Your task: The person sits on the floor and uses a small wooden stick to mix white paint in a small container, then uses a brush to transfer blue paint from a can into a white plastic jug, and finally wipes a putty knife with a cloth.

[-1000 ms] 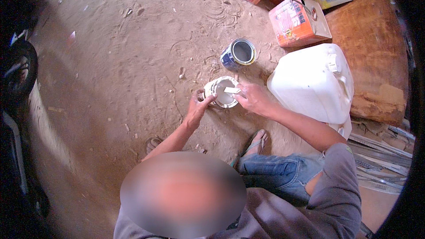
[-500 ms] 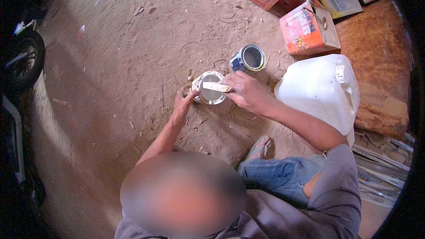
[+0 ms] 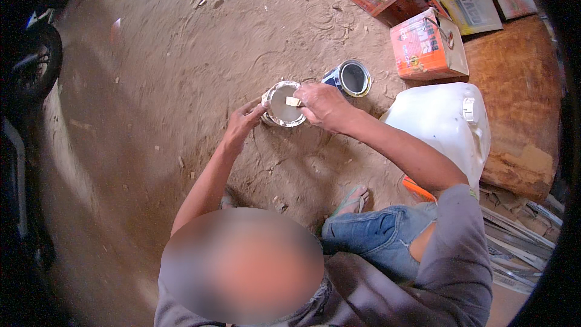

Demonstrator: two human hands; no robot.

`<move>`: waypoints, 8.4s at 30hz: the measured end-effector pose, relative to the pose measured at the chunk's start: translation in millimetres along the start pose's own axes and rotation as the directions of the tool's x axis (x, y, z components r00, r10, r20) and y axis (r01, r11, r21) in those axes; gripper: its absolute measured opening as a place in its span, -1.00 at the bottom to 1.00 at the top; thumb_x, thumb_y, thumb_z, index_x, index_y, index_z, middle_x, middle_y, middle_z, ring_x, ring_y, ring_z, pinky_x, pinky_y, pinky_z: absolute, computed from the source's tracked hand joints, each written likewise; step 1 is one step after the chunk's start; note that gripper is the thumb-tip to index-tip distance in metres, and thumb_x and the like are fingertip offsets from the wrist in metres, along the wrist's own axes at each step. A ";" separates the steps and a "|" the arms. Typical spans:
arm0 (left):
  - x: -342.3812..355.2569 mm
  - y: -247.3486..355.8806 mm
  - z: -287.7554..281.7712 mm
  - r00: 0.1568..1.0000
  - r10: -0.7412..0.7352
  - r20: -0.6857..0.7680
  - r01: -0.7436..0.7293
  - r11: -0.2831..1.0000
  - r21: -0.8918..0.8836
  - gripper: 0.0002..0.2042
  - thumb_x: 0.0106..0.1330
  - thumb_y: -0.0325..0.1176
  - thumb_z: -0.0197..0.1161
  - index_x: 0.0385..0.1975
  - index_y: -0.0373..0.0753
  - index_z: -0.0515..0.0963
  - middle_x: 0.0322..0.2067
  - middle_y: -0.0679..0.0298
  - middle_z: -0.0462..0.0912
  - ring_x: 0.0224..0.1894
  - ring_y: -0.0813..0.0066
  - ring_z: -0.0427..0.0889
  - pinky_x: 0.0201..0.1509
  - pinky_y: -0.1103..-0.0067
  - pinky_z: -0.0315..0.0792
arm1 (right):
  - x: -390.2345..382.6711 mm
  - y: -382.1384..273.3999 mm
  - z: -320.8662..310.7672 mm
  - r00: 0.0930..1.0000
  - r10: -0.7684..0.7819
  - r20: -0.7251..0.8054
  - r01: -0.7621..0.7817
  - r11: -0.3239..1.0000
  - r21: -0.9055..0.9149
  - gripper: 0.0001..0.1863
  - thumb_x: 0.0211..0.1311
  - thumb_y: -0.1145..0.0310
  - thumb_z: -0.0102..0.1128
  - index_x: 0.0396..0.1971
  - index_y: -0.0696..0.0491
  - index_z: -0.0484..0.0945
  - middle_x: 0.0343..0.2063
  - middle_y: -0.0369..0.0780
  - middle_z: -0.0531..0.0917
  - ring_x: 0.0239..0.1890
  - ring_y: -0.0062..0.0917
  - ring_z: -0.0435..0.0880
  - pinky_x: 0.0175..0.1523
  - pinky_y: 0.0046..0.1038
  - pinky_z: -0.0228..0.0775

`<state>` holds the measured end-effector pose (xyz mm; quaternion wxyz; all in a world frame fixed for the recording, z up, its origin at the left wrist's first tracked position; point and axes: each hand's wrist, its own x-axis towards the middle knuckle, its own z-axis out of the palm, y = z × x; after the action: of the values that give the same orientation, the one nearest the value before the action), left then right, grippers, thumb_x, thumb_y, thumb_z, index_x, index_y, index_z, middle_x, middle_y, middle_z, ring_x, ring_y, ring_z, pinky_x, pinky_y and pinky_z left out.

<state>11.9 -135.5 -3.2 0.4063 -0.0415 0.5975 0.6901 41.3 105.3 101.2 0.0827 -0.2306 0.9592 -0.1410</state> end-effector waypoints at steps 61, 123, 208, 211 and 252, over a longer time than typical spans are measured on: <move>-15.8 -28.2 36.0 0.711 0.644 -0.284 -0.583 0.765 0.274 -0.57 0.18 -0.24 0.36 0.09 -0.12 0.62 0.01 0.11 0.70 0.09 0.12 0.66 0.20 0.30 0.46 | -2.0 -12.0 14.8 0.968 0.251 -0.029 -0.247 0.965 0.093 -0.69 0.39 0.33 0.10 -0.09 0.30 0.51 -0.23 0.15 0.62 -0.13 0.05 0.57 0.00 -0.12 0.36; -6.8 -17.3 7.9 0.927 0.340 -0.159 -0.235 0.857 0.459 -0.57 0.27 -0.17 0.34 0.12 -0.14 0.61 -0.13 -0.07 0.72 -0.09 0.20 0.75 -0.02 0.40 0.52 | -13.1 5.5 -15.8 0.808 0.587 0.043 -0.436 0.547 0.715 -0.65 0.31 0.21 0.13 -0.31 0.23 0.68 -0.38 -0.07 0.72 -0.32 -0.39 0.69 -0.19 -0.35 0.50; -19.5 1.3 12.6 0.935 0.337 -0.109 -0.287 0.901 0.326 -0.51 0.29 -0.28 0.32 0.18 -0.37 0.52 0.06 0.01 0.67 0.11 0.37 0.65 0.22 0.52 0.42 | -14.3 -7.8 12.7 0.942 0.327 -0.079 -0.290 0.909 0.300 -0.64 0.27 0.17 0.17 -0.17 0.18 0.63 -0.26 0.06 0.67 -0.19 -0.02 0.68 -0.07 -0.10 0.52; -16.4 -1.9 10.9 0.938 0.329 -0.107 -0.276 0.898 0.344 -0.52 0.29 -0.27 0.31 0.19 -0.35 0.52 0.05 0.01 0.68 0.11 0.36 0.65 0.22 0.51 0.43 | -17.8 -7.0 23.3 0.944 0.328 -0.015 -0.300 0.881 0.366 -0.67 0.31 0.21 0.19 -0.18 0.20 0.63 -0.27 0.06 0.68 -0.24 -0.10 0.69 -0.11 -0.18 0.49; -13.5 -3.2 13.8 0.941 0.314 -0.126 -0.249 0.894 0.372 -0.55 0.29 -0.26 0.34 0.15 -0.31 0.57 0.02 0.05 0.71 0.06 0.40 0.67 0.18 0.50 0.44 | -8.6 -7.8 -13.4 0.846 0.530 -0.060 -0.443 0.761 0.474 -0.62 0.28 0.12 0.17 -0.32 0.20 0.65 -0.34 0.04 0.71 -0.18 -0.05 0.70 -0.11 -0.15 0.51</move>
<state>28.7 -130.7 5.5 0.2462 0.0557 0.7452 0.6173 49.2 105.8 117.0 0.0746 0.0667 0.9314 -0.3500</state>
